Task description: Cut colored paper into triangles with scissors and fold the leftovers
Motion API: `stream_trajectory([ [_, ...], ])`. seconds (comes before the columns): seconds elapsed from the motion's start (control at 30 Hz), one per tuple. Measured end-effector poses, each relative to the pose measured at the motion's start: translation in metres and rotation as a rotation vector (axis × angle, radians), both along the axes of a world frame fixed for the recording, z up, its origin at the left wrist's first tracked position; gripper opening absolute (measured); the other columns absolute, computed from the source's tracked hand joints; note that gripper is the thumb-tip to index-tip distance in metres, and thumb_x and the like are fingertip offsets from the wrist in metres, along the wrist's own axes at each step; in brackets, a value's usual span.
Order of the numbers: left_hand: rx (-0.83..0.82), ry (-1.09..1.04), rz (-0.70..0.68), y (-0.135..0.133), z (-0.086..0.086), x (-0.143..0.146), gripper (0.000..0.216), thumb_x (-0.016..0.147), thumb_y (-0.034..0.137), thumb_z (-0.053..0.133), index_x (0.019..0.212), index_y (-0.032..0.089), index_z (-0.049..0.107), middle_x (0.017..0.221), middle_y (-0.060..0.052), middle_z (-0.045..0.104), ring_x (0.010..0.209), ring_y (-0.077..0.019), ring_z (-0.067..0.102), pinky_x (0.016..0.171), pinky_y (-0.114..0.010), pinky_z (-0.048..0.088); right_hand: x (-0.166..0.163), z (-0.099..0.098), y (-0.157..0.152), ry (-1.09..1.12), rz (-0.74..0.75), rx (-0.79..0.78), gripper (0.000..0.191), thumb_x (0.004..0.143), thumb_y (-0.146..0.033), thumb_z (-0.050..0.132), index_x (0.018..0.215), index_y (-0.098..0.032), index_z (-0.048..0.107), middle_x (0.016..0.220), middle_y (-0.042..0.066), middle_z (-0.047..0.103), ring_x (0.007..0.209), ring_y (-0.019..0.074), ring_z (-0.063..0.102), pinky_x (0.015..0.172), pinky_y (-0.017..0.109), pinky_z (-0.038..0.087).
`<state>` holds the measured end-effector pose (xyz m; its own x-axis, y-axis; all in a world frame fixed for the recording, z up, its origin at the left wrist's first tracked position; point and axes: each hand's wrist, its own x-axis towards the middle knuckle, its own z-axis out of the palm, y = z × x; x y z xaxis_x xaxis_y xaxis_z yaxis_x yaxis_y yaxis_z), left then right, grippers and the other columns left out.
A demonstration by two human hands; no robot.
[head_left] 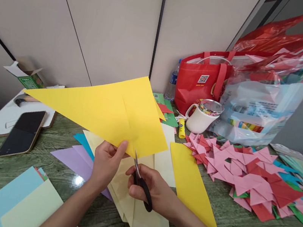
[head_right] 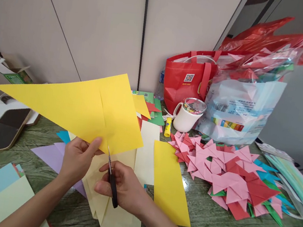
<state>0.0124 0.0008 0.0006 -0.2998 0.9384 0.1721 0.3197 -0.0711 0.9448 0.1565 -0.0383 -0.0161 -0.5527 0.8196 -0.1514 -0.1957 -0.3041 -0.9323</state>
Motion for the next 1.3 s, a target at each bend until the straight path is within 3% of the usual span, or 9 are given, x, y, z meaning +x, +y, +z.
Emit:
stream_trajectory([
  [1.07,-0.027,-0.085,-0.027,-0.0026,0.0029,0.0035,0.021,0.068,0.034,0.064,0.057,0.019,0.053,0.044,0.0,0.061,0.044,-0.0176,0.063,0.038,-0.022,0.046,-0.0004,-0.0014,-0.0017,-0.036,-0.021,0.009,0.048,0.064,-0.048,0.076,0.091,-0.017,0.05,0.072,-0.004,0.048,0.062,0.0098,0.044,0.06,0.025,0.033],
  [1.3,-0.02,-0.071,0.003,-0.0023,0.0035,0.0032,0.023,0.067,0.032,0.065,0.054,0.019,0.051,0.041,0.002,0.056,0.042,-0.0166,0.061,0.037,-0.021,0.045,-0.0004,-0.0024,-0.0016,-0.051,-0.023,0.029,0.048,0.064,-0.049,0.076,0.091,-0.017,0.05,0.07,-0.004,0.047,0.061,0.0098,0.042,0.059,0.025,0.033],
])
